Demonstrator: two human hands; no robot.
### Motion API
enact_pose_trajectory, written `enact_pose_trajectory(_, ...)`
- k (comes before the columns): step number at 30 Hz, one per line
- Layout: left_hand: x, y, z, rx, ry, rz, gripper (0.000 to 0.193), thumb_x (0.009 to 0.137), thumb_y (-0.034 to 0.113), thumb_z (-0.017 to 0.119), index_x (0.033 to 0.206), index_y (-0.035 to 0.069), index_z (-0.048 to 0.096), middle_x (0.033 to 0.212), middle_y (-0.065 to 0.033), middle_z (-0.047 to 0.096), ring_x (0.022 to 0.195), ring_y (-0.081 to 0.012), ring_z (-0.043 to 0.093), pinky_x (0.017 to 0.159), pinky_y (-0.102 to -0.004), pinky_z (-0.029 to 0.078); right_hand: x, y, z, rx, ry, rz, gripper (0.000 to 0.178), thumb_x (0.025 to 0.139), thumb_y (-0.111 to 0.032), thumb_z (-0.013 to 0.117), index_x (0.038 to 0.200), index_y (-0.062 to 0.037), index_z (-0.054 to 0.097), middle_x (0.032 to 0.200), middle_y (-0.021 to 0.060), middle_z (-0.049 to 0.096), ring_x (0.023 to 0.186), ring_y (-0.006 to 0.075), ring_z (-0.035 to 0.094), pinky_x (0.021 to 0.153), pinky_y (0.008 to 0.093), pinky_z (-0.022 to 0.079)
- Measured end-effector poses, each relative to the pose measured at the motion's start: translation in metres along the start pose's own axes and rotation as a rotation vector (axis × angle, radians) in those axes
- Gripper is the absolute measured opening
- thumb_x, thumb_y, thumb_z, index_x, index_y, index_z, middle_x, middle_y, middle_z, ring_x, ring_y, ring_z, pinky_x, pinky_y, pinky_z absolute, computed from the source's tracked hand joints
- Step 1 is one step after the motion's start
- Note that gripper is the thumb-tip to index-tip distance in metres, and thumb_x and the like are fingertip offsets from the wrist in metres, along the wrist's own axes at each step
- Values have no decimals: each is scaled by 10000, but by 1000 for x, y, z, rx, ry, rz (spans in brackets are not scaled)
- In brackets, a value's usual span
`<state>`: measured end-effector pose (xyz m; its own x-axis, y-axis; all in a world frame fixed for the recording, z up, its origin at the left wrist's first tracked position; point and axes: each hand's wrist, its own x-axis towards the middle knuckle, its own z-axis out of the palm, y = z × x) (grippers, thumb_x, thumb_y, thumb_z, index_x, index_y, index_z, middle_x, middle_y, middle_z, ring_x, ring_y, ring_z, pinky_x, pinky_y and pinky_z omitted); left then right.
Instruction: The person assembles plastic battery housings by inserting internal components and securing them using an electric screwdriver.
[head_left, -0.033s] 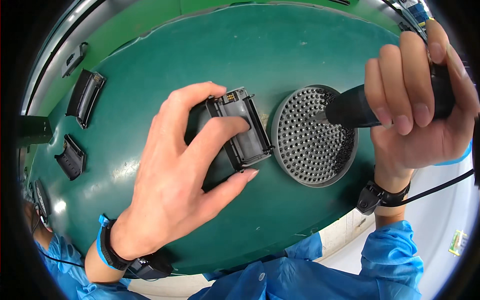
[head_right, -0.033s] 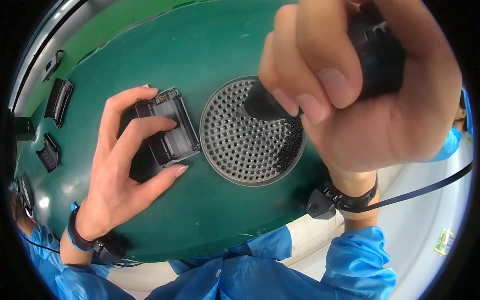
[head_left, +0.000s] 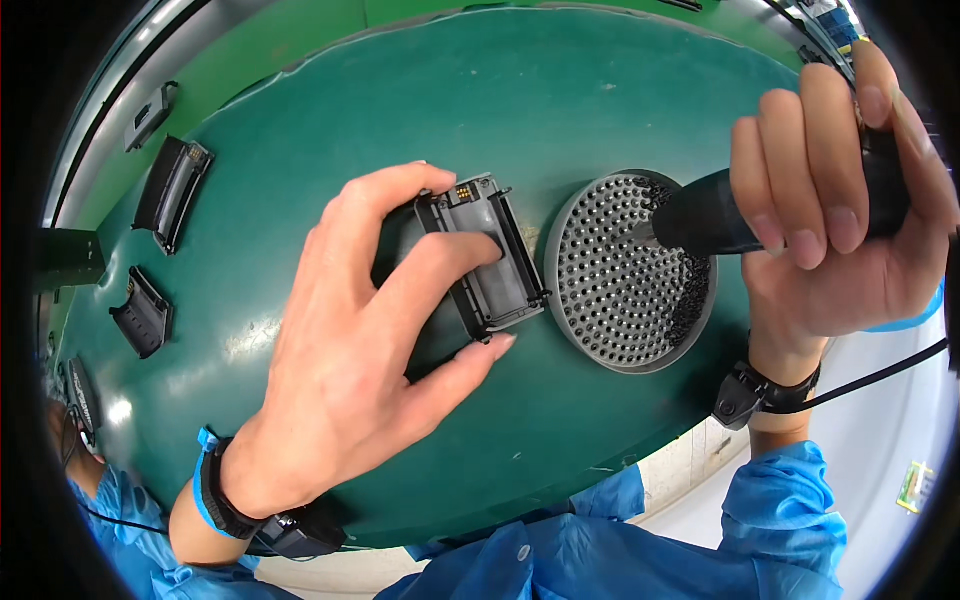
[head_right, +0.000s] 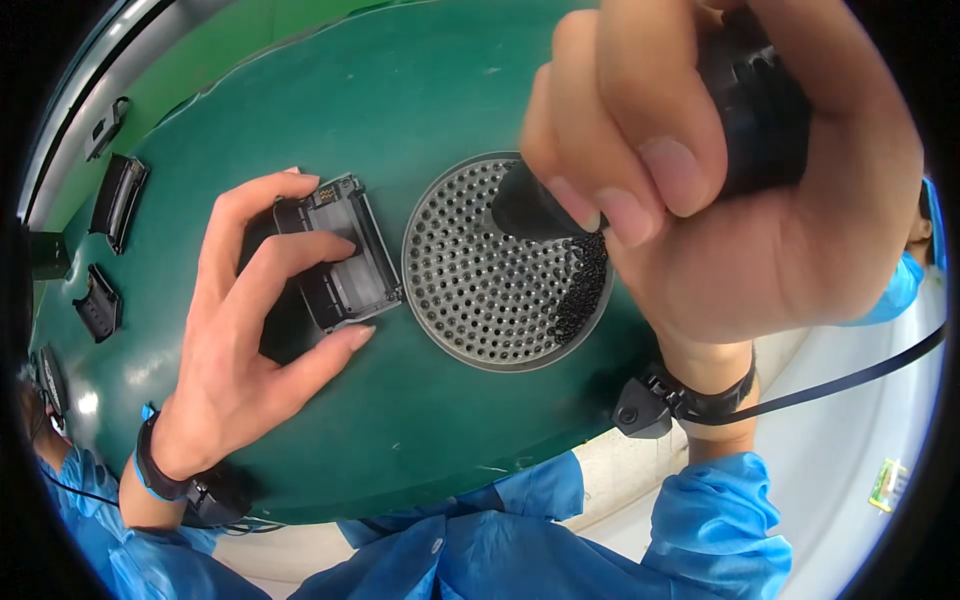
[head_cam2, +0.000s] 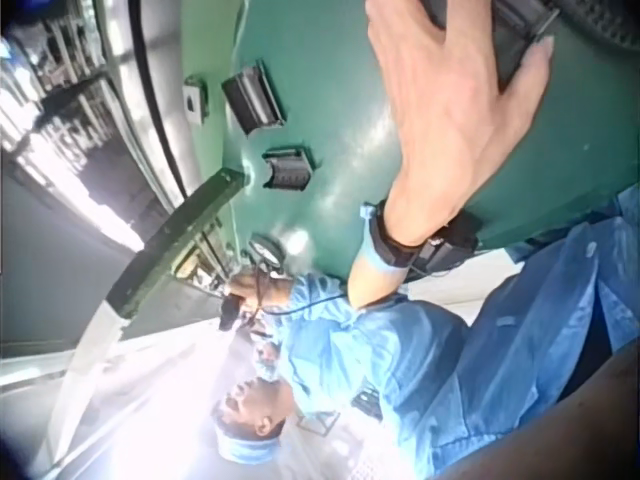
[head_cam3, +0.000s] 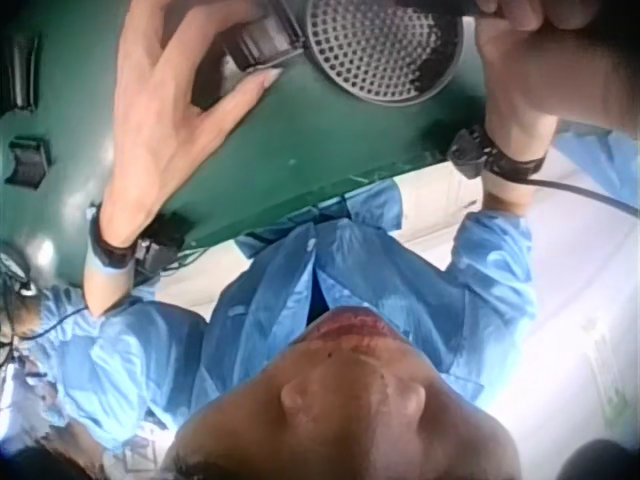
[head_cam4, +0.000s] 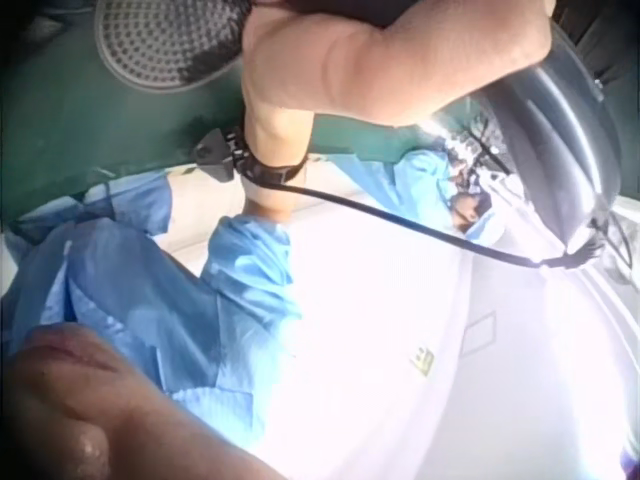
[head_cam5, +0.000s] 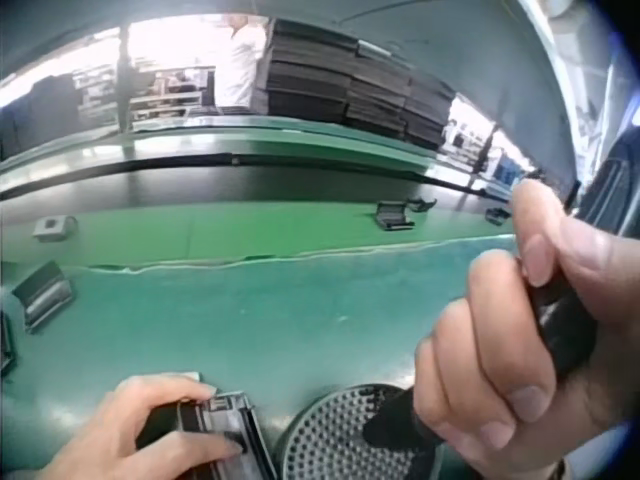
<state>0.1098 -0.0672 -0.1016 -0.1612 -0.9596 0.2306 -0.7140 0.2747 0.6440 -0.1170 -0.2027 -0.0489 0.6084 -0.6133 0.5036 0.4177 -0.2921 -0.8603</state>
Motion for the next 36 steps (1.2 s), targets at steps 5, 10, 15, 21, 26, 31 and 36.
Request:
enact_pose_trajectory(5,-2,2,-2,47,27,43,462,667,81,861,1094,35,692,1403,-194,502,1280,-411,518,1063,-500,445,2,-6,6,-9,5,-1,154,1030,-199,461,970,-62,425,577,-36,429,433,72,401,443,240,393)
enact_pose_trajectory(10,-1,-2,-5,45,25,41,466,665,91,863,1097,38,696,1394,-186,512,1294,-421,506,1077,-508,428,3,-5,10,-9,9,4,154,1028,-199,462,977,-57,428,581,-34,434,435,73,408,446,241,400)
enact_pose_trajectory(15,0,0,-5,26,13,52,457,660,94,861,1084,44,699,1379,-179,527,1277,-407,515,1060,-499,436,2,-7,10,-22,19,24,155,1025,-198,463,984,-52,430,584,-32,439,436,73,415,450,242,407)
enact_pose_trajectory(21,-5,-7,-7,22,17,41,448,665,85,851,1087,73,702,1367,-160,545,1259,-396,531,1032,-485,454,9,-9,18,29,39,71,157,1023,-197,464,992,-46,433,588,-30,445,439,73,423,454,244,416)
enact_pose_trajectory(26,-3,-4,-2,-22,56,35,468,658,73,845,1100,92,694,1361,-154,561,1268,-383,541,1022,-479,461,8,-34,7,157,51,51,156,1022,-188,475,991,-41,433,589,-23,440,443,84,423,455,251,417)
enact_pose_trajectory(31,-4,-8,2,-53,97,72,487,649,67,845,1108,88,683,1345,-148,581,1273,-375,559,1033,-489,454,-1,-13,28,101,16,65,161,1023,-190,484,994,-41,432,594,-16,446,449,94,430,454,257,420)
enact_pose_trajectory(36,-3,-7,1,-24,75,59,484,646,67,851,1101,79,684,1356,-145,585,1264,-373,570,1025,-487,456,-6,6,36,59,13,70,166,1023,-193,493,996,-41,430,599,-9,453,454,103,437,454,264,422)
